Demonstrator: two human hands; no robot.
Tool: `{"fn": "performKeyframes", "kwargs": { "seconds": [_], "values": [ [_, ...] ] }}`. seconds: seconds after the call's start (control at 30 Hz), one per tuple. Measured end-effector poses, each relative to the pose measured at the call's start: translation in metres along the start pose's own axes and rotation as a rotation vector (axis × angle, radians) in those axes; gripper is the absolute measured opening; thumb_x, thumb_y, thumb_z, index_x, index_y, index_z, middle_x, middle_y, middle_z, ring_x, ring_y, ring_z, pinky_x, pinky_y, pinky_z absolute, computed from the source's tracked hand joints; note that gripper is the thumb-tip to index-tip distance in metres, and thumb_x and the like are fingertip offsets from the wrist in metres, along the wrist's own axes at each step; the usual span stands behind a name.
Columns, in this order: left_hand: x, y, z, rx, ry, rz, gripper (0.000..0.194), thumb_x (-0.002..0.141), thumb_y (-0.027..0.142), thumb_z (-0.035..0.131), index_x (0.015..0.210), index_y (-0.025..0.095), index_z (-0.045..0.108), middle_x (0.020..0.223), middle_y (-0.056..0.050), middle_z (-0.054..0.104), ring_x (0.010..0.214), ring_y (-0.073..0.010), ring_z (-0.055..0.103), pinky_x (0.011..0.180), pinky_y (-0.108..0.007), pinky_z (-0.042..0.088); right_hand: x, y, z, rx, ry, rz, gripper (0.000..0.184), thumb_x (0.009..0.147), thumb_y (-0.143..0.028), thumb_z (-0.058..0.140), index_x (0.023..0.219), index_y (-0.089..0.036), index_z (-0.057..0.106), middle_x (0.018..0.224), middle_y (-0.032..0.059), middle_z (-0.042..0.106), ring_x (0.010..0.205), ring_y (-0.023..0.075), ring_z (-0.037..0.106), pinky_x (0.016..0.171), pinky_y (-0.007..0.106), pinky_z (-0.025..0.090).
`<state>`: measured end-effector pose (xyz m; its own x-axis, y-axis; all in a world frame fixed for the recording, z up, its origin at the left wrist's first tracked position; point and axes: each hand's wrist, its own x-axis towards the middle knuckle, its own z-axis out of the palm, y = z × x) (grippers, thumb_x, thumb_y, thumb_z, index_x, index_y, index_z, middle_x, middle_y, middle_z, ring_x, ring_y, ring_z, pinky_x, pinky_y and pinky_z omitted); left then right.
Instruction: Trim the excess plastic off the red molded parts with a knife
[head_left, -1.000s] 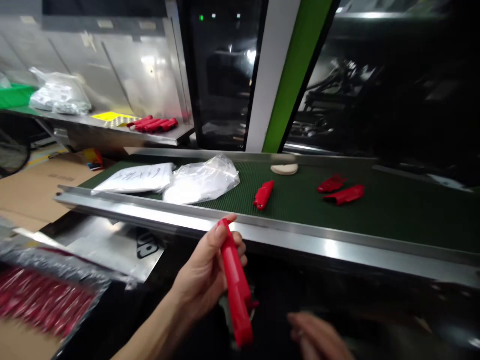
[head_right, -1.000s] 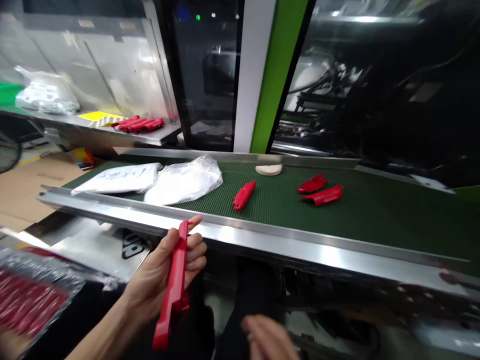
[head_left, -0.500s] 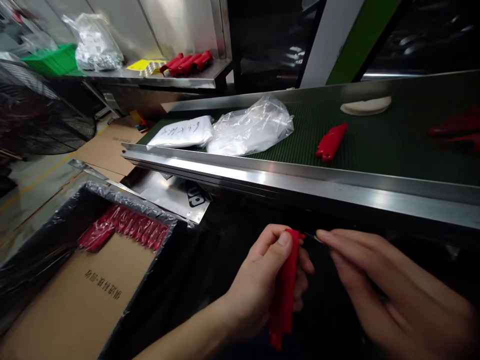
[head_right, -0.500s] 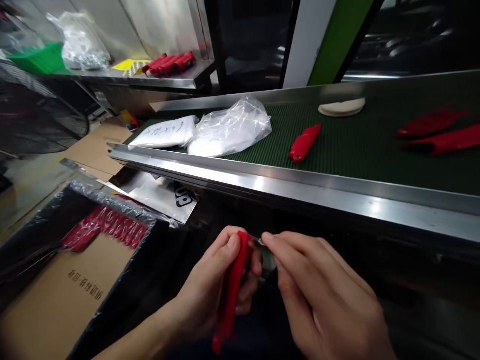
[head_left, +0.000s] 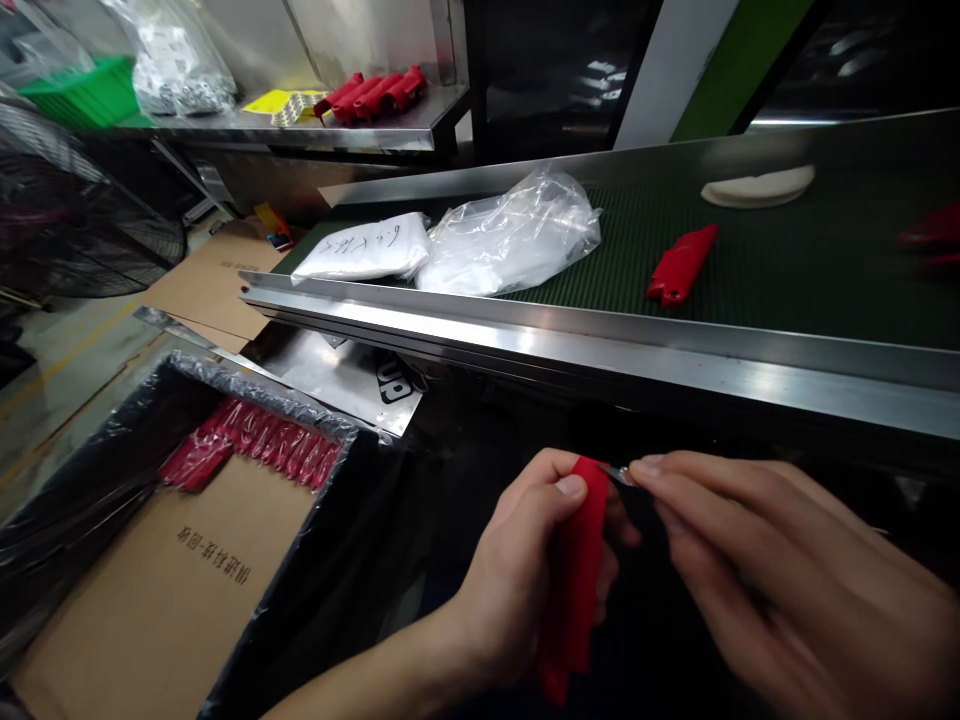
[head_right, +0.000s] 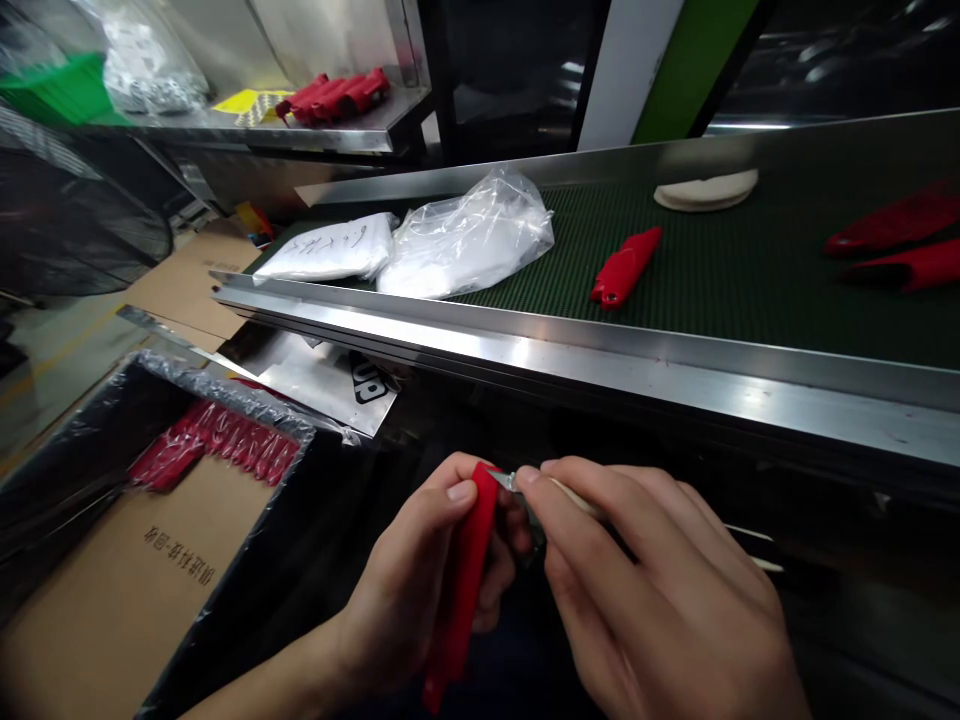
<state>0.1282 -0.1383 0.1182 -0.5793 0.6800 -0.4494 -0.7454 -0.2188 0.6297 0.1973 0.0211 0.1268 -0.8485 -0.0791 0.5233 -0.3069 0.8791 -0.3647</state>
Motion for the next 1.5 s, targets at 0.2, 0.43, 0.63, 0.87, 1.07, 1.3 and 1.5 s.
{"fn": "performKeyframes", "kwargs": {
  "seconds": [0.2,0.43,0.63,0.87,1.07,1.3,1.5],
  "values": [
    [-0.002,0.001,0.001,0.01,-0.014,-0.007,0.028,0.087,0.045,0.049,0.092,0.017,0.052,0.079,-0.005,0.061,0.047,-0.0088,0.046,0.04,-0.016,0.037,-0.002,0.0,-0.001,-0.017,-0.003,-0.006,0.037,0.087,-0.003,0.057,0.121,-0.015,0.063,0.112,0.0076,0.063,0.099,0.0193,0.06,0.084,0.035,0.048],
    [-0.001,0.0,0.0,0.002,-0.02,-0.011,0.026,0.087,0.043,0.049,0.091,0.017,0.053,0.077,-0.005,0.061,0.046,-0.0083,0.045,0.039,-0.016,0.037,-0.004,0.003,-0.001,-0.02,0.01,-0.047,0.037,0.086,-0.003,0.057,0.121,-0.014,0.063,0.111,0.0084,0.063,0.1,0.0194,0.06,0.085,0.035,0.048],
    [0.0,0.007,-0.001,-0.013,0.013,-0.013,0.024,0.088,0.042,0.049,0.094,0.019,0.052,0.078,-0.003,0.059,0.048,-0.0085,0.046,0.039,-0.015,0.038,-0.01,0.001,-0.002,-0.036,-0.039,-0.044,0.036,0.089,-0.004,0.056,0.123,-0.015,0.062,0.113,0.008,0.063,0.101,0.0186,0.059,0.086,0.034,0.047],
    [0.004,0.015,-0.001,0.002,0.014,-0.005,0.023,0.087,0.042,0.051,0.093,0.02,0.055,0.078,-0.001,0.055,0.047,-0.0075,0.045,0.037,-0.015,0.039,-0.017,-0.003,-0.001,-0.015,-0.075,-0.116,0.037,0.089,-0.01,0.057,0.126,-0.018,0.061,0.115,0.0076,0.063,0.104,0.0201,0.06,0.085,0.034,0.049],
    [0.011,0.021,0.001,-0.003,-0.019,0.071,0.021,0.089,0.038,0.047,0.092,0.018,0.055,0.076,-0.004,0.057,0.055,-0.0096,0.049,0.042,-0.013,0.04,-0.023,-0.022,0.001,0.007,-0.121,0.015,0.038,0.091,-0.006,0.053,0.125,-0.021,0.06,0.119,0.0064,0.061,0.105,0.0222,0.059,0.087,0.039,0.047],
    [0.016,0.029,0.001,-0.008,-0.046,0.105,0.019,0.091,0.036,0.045,0.09,0.018,0.053,0.076,-0.003,0.056,0.049,-0.0074,0.046,0.042,-0.014,0.039,-0.029,-0.02,0.003,-0.024,-0.105,-0.127,0.039,0.087,-0.005,0.056,0.123,-0.018,0.062,0.115,0.0074,0.063,0.097,0.0224,0.059,0.08,0.037,0.045],
    [0.018,0.033,0.001,-0.03,-0.051,0.064,0.02,0.089,0.04,0.048,0.092,0.02,0.052,0.077,-0.002,0.054,0.048,-0.0078,0.043,0.038,-0.014,0.038,-0.034,-0.017,0.005,-0.025,-0.105,-0.178,0.041,0.087,-0.006,0.055,0.125,-0.018,0.062,0.116,0.0068,0.063,0.099,0.0223,0.057,0.08,0.036,0.043]
  ]
}}
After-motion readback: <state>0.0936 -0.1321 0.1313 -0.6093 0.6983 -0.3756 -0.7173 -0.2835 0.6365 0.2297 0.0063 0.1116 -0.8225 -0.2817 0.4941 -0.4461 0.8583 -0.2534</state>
